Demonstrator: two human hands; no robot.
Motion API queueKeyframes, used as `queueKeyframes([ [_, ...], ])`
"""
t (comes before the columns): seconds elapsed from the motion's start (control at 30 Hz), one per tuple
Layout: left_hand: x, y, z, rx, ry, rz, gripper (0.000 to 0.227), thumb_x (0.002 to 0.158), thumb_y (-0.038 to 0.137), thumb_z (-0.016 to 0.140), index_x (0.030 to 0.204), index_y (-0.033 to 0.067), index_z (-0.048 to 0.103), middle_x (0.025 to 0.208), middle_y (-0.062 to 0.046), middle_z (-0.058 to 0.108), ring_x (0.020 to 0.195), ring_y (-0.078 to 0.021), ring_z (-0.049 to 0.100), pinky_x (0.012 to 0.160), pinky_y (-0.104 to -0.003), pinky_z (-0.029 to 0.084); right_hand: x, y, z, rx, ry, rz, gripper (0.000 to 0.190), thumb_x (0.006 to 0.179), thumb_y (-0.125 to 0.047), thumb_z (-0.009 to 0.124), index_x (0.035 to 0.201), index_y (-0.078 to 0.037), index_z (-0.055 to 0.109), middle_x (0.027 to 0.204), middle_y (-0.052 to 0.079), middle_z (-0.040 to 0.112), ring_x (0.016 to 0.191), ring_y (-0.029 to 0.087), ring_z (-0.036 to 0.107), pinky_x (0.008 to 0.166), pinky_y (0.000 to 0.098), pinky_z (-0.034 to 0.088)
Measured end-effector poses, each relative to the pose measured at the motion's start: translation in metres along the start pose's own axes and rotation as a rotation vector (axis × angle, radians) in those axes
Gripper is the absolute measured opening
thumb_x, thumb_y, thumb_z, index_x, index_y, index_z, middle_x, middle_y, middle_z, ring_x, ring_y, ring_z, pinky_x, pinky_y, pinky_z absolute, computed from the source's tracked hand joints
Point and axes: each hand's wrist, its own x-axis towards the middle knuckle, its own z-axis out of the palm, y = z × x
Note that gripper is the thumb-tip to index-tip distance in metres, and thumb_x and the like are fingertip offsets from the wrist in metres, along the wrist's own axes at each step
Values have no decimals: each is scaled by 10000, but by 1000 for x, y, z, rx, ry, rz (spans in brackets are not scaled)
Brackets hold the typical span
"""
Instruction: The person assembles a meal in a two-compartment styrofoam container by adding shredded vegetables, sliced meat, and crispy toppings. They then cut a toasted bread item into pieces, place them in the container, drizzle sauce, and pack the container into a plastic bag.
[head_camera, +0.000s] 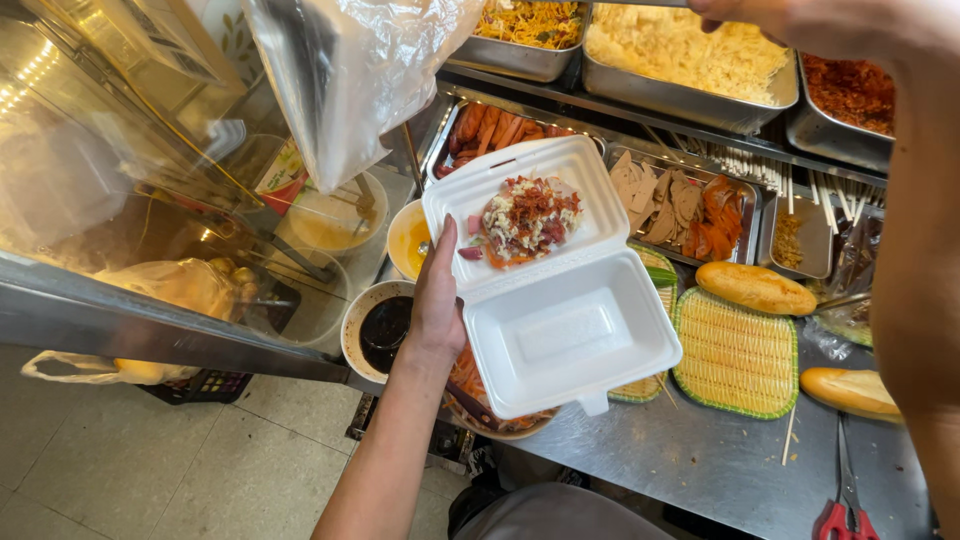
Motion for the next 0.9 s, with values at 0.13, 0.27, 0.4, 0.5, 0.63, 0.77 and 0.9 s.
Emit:
queueKeyframes([
  [0.13,5,-8,-10,-41,-66,33,523,1067,390,495,1462,47,490,1344,-115,624,1201,-223,640,1016,-394,551,-67,-37,-17,148,-26,192,328,1025,-288,660,1266,-81,738,948,124,748,710,186,699,673,364,589],
  [0.27,7,-18,-9,-50,-78,-3,505,1102,388,493,1472,45,492,1326,-115,611,1176,-216,635,1010,-396,537,-110,-87,-19,-49,-278,387,345,919,-225,772,1264,-233,783,916,29,801,615,141,712,559,335,567],
  [0.4,4,-29,-2,-29,-91,-16,502,1069,379,476,1470,77,483,1344,-88,623,1194,-199,642,1011,-377,548,-129,-123,-13,-229,-303,225,471,837,-256,822,1303,-279,759,838,4,785,626,95,720,583,266,598],
  [0.5,2,-34,3,-30,-98,-23,502,1076,369,473,1486,79,460,1346,-90,610,1191,-202,632,1002,-381,547,-148,-130,-11,-291,-252,174,467,845,-276,808,1305,-283,726,859,6,768,634,91,706,571,246,583],
  [0.63,0,-36,5,-12,-86,-32,530,1072,380,450,1488,52,444,1370,-126,602,1213,-213,636,1011,-379,553,-169,-110,-13,100,-96,124,423,833,-145,769,1255,-145,737,915,77,763,622,116,678,532,271,540],
  [0.77,-6,-37,4,-2,-62,-43,533,1072,380,452,1488,47,436,1360,-138,595,1207,-222,632,1006,-384,554,-180,-96,-2,133,-176,334,394,867,-148,766,1261,-149,765,818,89,779,595,158,649,523,321,515],
  [0.9,-11,-36,2,-14,-82,-17,515,1078,366,470,1494,64,440,1362,-122,591,1208,-223,623,1009,-391,548,-184,-93,5,79,-246,451,376,883,-193,786,1257,-168,757,809,98,789,538,175,672,502,335,533],
])
